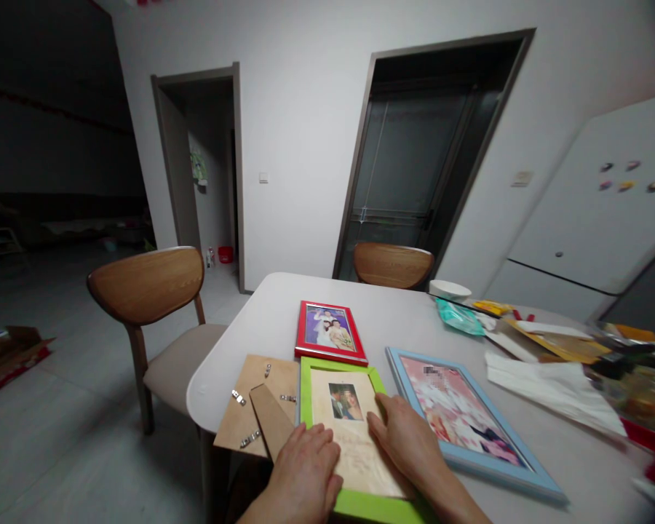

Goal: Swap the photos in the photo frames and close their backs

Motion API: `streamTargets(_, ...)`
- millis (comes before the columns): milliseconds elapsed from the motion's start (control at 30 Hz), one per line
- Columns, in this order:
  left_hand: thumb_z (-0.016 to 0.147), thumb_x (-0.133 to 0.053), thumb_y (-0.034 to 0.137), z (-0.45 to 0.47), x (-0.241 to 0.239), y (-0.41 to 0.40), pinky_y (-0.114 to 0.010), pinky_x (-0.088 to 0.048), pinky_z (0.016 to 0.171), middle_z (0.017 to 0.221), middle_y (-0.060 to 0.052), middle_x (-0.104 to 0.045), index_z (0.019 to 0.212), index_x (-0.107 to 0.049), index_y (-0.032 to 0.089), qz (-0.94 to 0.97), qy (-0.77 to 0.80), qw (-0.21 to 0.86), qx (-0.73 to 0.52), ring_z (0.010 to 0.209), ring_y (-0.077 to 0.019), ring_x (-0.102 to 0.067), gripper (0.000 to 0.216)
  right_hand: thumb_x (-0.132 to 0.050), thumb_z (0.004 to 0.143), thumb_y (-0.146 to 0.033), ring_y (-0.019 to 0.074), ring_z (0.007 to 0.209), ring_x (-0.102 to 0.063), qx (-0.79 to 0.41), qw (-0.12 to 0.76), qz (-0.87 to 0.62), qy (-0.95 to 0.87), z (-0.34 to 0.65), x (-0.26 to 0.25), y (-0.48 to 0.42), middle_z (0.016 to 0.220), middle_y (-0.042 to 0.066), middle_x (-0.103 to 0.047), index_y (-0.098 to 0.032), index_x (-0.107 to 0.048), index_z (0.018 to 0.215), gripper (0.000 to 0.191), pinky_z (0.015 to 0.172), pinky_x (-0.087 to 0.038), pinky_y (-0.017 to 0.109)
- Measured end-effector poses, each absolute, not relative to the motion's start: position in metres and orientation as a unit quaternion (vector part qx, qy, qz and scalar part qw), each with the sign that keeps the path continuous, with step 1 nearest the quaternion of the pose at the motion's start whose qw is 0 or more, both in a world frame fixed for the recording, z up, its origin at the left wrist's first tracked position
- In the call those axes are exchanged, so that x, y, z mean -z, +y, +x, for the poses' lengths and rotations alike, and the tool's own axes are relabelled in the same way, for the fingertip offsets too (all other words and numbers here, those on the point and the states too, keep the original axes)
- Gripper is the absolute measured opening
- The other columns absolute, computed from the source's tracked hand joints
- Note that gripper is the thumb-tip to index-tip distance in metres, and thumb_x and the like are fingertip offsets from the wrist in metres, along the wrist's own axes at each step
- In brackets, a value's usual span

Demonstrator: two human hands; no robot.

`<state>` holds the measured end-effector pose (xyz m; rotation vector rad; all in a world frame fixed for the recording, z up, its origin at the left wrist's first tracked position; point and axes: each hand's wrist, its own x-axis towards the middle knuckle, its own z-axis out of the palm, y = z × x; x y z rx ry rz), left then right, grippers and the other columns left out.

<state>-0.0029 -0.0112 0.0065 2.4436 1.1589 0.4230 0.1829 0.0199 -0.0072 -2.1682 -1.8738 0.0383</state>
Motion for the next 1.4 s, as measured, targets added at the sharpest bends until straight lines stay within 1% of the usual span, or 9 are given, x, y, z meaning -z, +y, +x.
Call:
streamTargets(200,0.064,-0.056,0.019,-0.039,-0.012,-0.013,-0.046,-0.017,0.1,0.13,-0.009,-0.035,0.119,-0.04,0.019,0.859,0.447,0.197,-0.15,0.121,-0.0239,-0.028,0.058,-0.036,0.075,-0.031,0.0208,0.084,-0.053,-0.019,0.187,-0.746,-0.639,0.194,0.011,0.017,0.095,0.011,-0.055,-0.013,-0.051,0.108,0.04,0.07,-0.038,0.03)
streamTargets(300,0.058,-0.061,0.02,-0.073,-0.001,-0.005,-0.047,-0.015,0.1,0.134,-0.009,-0.027,0.123,-0.035,0.02,0.828,0.522,0.16,-0.128,0.123,-0.0249,-0.021,0.069,-0.039,0.074,-0.03,0.0223,0.091,-0.05,-0.004,0.209,-0.721,-0.661,0.195,0.012,0.016,0.098,0.012,-0.053,-0.011,-0.054,0.104,0.039,0.077,-0.037,0.032)
streamTargets(367,0.056,-0.062,0.019,-0.092,0.011,0.001,-0.048,-0.016,0.1,0.134,-0.01,-0.028,0.122,-0.036,0.018,0.806,0.566,0.124,-0.121,0.123,-0.0262,-0.021,0.071,-0.039,0.074,-0.028,0.0219,0.095,-0.048,-0.014,0.231,-0.685,-0.691,0.187,0.009,0.014,0.101,0.013,-0.053,-0.01,-0.056,0.101,0.037,0.083,-0.035,0.032)
streamTargets(533,0.061,-0.056,0.01,-0.114,0.036,0.012,-0.04,-0.031,0.096,0.124,-0.011,-0.043,0.111,-0.049,0.016,0.798,0.57,0.046,-0.188,0.115,-0.0239,-0.038,0.051,-0.042,0.074,-0.028,0.0205,0.096,-0.048,-0.105,0.253,-0.59,-0.759,0.132,-0.006,0.005,0.1,0.01,-0.057,-0.016,-0.057,0.099,0.032,0.087,-0.032,0.032)
streamTargets(667,0.067,-0.056,0.015,-0.114,0.04,0.014,-0.037,-0.044,0.086,0.111,-0.008,-0.056,0.098,-0.056,0.02,0.81,0.508,0.007,-0.292,0.104,-0.0225,-0.05,0.031,-0.049,0.07,-0.036,0.021,0.09,-0.049,-0.141,0.254,-0.56,-0.776,0.087,-0.007,0.008,0.095,0.007,-0.059,-0.021,-0.056,0.102,0.036,0.082,-0.033,0.033)
streamTargets(767,0.07,-0.055,0.016,-0.113,0.034,0.014,-0.035,-0.048,0.081,0.104,-0.006,-0.059,0.096,-0.055,0.022,0.808,0.475,-0.022,-0.346,0.098,-0.0213,-0.054,0.027,-0.056,0.063,-0.032,0.0217,0.092,-0.048,-0.157,0.266,-0.562,-0.768,0.07,-0.003,0.017,0.1,0.008,-0.057,-0.019,-0.051,0.109,0.048,0.081,-0.034,0.031)
streamTargets(900,0.07,-0.058,0.02,-0.11,0.023,0.01,-0.035,-0.05,0.078,0.103,-0.009,-0.059,0.097,-0.053,0.019,0.809,0.451,-0.04,-0.376,0.096,-0.0218,-0.055,0.028,-0.055,0.058,-0.021,0.0206,0.092,-0.048,-0.179,0.308,-0.56,-0.748,0.072,-0.008,0.018,0.098,0.008,-0.056,-0.017,-0.052,0.107,0.049,0.082,-0.035,0.03)
streamTargets(1100,0.07,-0.061,0.028,-0.071,0.008,-0.006,-0.035,-0.044,0.087,0.11,-0.012,-0.056,0.097,-0.052,0.016,0.848,0.384,0.019,-0.365,0.105,-0.0231,-0.049,0.031,-0.051,0.061,-0.022,0.0204,0.097,-0.046,-0.182,0.306,-0.561,-0.748,0.127,-0.024,-0.014,0.101,0.007,-0.053,-0.021,-0.054,0.101,0.04,0.088,-0.033,0.034)
streamTargets(1400,0.063,-0.065,0.015,-0.007,0.013,-0.014,-0.034,-0.036,0.094,0.112,-0.008,-0.055,0.091,-0.055,0.016,0.874,0.355,0.159,-0.291,0.106,-0.021,-0.047,0.03,-0.048,0.063,-0.027,0.0195,0.093,-0.05,-0.163,0.235,-0.628,-0.724,0.196,-0.003,-0.032,0.098,0.007,-0.056,-0.02,-0.057,0.097,0.036,0.086,-0.035,0.033)
